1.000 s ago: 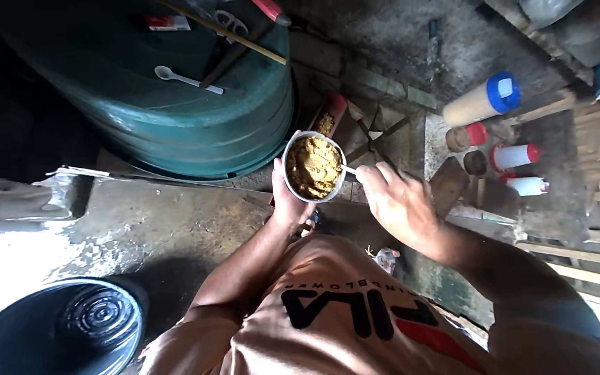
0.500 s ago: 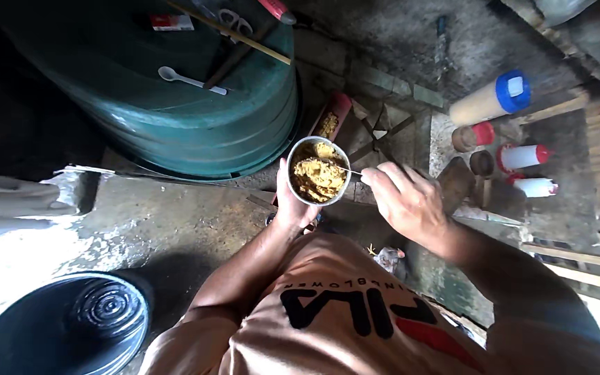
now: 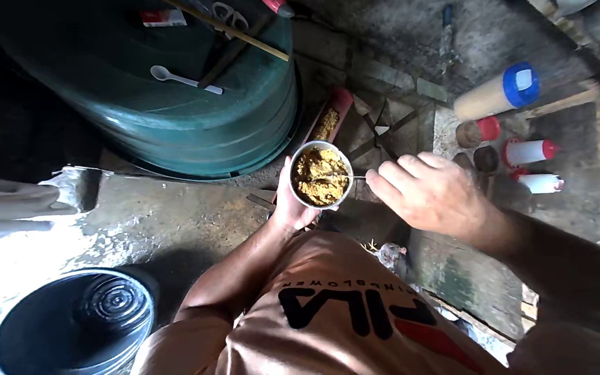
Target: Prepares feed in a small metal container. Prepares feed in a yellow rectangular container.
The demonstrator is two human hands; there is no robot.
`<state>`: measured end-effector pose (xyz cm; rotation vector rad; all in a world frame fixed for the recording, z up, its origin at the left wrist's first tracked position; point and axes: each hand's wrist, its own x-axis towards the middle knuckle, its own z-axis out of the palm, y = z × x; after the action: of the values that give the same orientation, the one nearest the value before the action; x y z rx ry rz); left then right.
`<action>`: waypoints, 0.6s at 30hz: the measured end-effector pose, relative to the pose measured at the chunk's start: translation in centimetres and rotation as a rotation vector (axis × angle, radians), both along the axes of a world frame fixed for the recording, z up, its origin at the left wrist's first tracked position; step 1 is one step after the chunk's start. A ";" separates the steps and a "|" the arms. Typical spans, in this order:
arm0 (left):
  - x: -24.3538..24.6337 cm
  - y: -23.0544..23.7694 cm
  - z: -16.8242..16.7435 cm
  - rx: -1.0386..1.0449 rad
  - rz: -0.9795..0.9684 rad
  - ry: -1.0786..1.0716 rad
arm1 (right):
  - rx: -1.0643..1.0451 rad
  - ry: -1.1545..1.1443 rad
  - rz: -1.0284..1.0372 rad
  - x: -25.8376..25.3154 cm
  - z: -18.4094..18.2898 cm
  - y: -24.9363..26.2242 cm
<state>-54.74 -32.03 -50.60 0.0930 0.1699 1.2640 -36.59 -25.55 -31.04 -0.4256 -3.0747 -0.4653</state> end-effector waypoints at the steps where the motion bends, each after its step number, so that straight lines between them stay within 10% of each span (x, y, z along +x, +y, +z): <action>1: 0.0 -0.1 -0.2 0.024 -0.031 -0.014 | 0.017 -0.040 0.039 -0.1 0.3 0.4; 7: 0.3 -0.9 -0.6 -0.025 -0.092 0.030 | -0.121 -0.378 0.191 -1.7 1.5 2.1; 18: -0.2 -1.8 -0.4 -0.108 0.021 0.098 | -0.639 -0.185 -0.239 0.4 -4.9 3.1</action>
<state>-54.98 -33.87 -50.95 0.0606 0.3240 1.2699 -36.20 -22.40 -35.95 -0.7952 -3.2997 0.5391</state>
